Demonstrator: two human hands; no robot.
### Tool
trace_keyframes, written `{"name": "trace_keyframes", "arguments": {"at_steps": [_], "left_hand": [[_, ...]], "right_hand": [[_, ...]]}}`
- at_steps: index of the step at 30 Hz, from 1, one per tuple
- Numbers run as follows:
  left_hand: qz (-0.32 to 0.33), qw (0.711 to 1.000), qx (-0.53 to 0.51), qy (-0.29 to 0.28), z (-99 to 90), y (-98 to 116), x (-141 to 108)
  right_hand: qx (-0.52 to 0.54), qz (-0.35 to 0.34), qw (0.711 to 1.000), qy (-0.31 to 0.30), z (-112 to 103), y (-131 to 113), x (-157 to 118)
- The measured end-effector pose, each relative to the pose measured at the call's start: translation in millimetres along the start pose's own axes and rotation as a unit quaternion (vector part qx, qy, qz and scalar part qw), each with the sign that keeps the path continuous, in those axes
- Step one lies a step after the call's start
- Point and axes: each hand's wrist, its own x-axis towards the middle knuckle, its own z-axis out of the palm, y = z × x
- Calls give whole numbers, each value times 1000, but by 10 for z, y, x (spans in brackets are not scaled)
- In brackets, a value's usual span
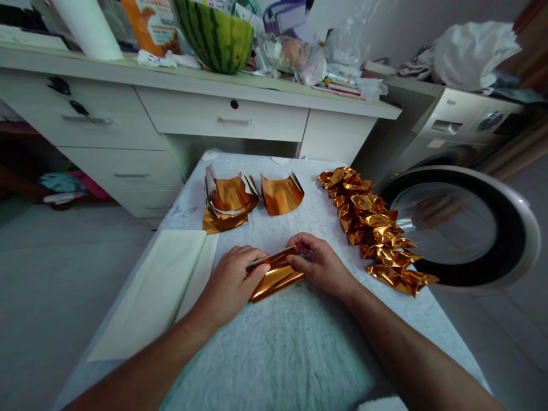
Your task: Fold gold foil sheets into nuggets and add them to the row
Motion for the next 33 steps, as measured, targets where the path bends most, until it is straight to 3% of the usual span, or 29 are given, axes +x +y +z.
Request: {"name": "trace_keyframes", "arguments": {"at_steps": [8,33], "left_hand": [[-29,998,-58,-2,9,-38,-14],[-45,995,-84,-4,-41,13,-28]], "right_hand": [[120,36,992,-21,17,-40,3],[118,54,992,-10,15,-93,-17]]}}
